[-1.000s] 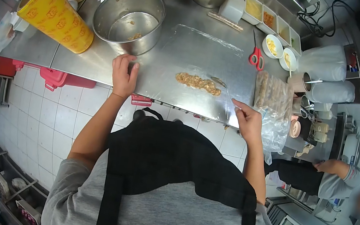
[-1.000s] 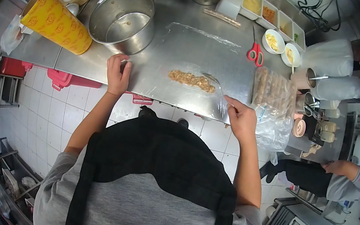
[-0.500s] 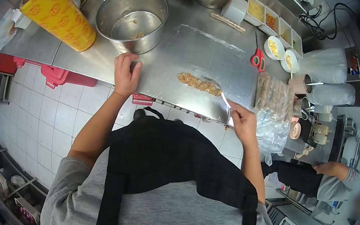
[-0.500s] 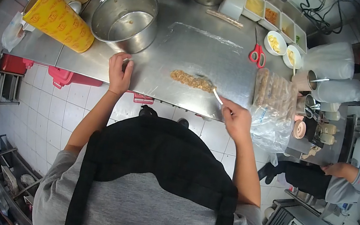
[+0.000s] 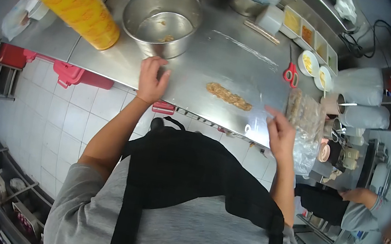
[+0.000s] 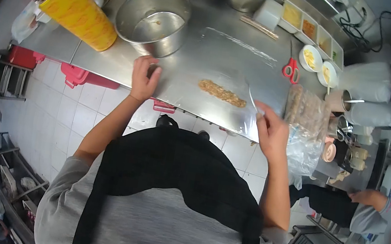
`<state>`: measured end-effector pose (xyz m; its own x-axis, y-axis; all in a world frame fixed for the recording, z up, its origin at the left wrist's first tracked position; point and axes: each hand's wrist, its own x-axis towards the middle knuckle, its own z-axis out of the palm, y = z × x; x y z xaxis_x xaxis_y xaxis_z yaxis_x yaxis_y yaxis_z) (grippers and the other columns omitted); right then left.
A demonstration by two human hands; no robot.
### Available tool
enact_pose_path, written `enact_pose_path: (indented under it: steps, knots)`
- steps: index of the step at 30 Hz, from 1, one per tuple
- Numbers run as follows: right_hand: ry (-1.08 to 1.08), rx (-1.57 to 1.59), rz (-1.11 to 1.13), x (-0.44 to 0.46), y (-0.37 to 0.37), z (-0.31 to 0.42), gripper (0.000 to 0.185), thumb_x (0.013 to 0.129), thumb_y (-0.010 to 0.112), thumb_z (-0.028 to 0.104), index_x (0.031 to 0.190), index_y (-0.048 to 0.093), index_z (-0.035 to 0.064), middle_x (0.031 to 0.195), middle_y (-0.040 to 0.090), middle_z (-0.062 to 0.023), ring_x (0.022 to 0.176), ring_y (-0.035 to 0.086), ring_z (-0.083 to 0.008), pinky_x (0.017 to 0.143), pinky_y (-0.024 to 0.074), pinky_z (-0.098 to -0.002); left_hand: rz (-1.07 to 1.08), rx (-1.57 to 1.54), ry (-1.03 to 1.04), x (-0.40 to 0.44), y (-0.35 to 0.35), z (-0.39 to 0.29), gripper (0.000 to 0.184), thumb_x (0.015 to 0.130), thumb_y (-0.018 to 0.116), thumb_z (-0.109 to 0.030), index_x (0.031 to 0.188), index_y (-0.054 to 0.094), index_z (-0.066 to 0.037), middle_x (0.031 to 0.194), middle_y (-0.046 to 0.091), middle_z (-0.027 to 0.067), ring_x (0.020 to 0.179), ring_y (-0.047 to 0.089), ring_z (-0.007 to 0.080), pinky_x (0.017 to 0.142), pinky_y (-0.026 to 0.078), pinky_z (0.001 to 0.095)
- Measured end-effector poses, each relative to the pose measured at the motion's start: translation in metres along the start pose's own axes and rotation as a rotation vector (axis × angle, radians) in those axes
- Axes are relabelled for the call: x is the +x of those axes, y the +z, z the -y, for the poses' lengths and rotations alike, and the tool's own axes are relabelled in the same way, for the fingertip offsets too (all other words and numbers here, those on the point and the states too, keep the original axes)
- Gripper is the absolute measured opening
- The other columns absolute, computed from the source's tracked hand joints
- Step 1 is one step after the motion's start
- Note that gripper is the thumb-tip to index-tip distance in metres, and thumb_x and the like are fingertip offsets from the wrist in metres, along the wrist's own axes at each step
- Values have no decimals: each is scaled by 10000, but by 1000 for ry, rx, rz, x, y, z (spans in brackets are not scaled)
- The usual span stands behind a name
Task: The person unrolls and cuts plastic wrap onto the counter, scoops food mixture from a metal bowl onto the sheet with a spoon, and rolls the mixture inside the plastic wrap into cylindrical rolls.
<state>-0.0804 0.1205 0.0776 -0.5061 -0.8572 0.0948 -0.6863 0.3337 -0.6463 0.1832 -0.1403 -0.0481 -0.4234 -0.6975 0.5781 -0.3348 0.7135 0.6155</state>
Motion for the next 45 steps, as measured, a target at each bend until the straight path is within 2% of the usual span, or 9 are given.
enact_pose_path:
  steps: [2,4,7,13,18,25,28,37,45]
  knots:
    - [-101,-58,16,38,1,60,288,836,590,70,1105,670,131,653,582,-134,558,562,-251,552,451,-347,37,-47,37,0,-4,2,335,778,680,-166,1068,572,-37,1106,541,171,1047,494,347,918,405,416]
    - [-537,-144,-125,90,29,99,274,827,600,104,1093,661,131,813,641,-147,713,628,-314,632,498,-401,103,-99,65,0,-9,2,407,758,705,-201,1106,563,-45,1137,527,169,1077,490,349,941,401,413]
    - [-545,-429,97,161,88,151,241,839,540,143,1023,687,93,1007,657,-132,885,631,-344,780,511,-439,274,-134,147,-5,-23,-1,519,704,759,-241,1154,560,-79,1189,502,155,1126,472,350,971,391,421]
    - [-583,-705,107,208,155,169,224,843,562,188,1004,709,137,996,668,-63,989,597,-258,807,464,-399,441,167,523,-47,-30,0,493,691,745,-169,1155,582,-201,1191,499,110,1158,473,315,967,392,469]
    - [-777,-129,-371,141,111,122,210,782,675,195,982,704,141,973,616,-24,920,533,-236,782,390,-405,463,106,620,-47,-13,1,329,704,671,-103,1014,593,-180,1137,529,56,1107,493,266,951,396,449]
    - [-471,-82,-169,-1,143,61,417,712,738,177,1099,603,100,1061,572,-91,982,520,-288,855,379,-422,381,-52,568,-14,-13,-27,198,717,642,-96,904,582,-120,985,583,27,1016,534,253,876,406,418]
    - [-287,-297,-344,-13,155,8,396,704,730,182,1072,594,128,1116,547,-86,985,516,-274,834,373,-430,341,-72,494,4,-11,-39,188,727,649,-87,900,579,-112,963,583,20,986,540,250,861,406,406]
    - [-18,-222,-133,-19,98,-43,119,735,679,157,720,575,101,758,612,-58,803,554,-277,717,394,-420,498,-182,-153,47,22,-65,108,893,566,-90,988,513,-87,812,612,142,736,608,357,622,456,440]
    - [70,-328,-418,-59,109,-56,122,700,669,68,768,578,113,795,590,-62,764,559,-285,665,432,-411,424,-158,-134,34,3,-66,90,927,547,-100,1003,502,-84,685,585,125,575,583,299,535,436,389]
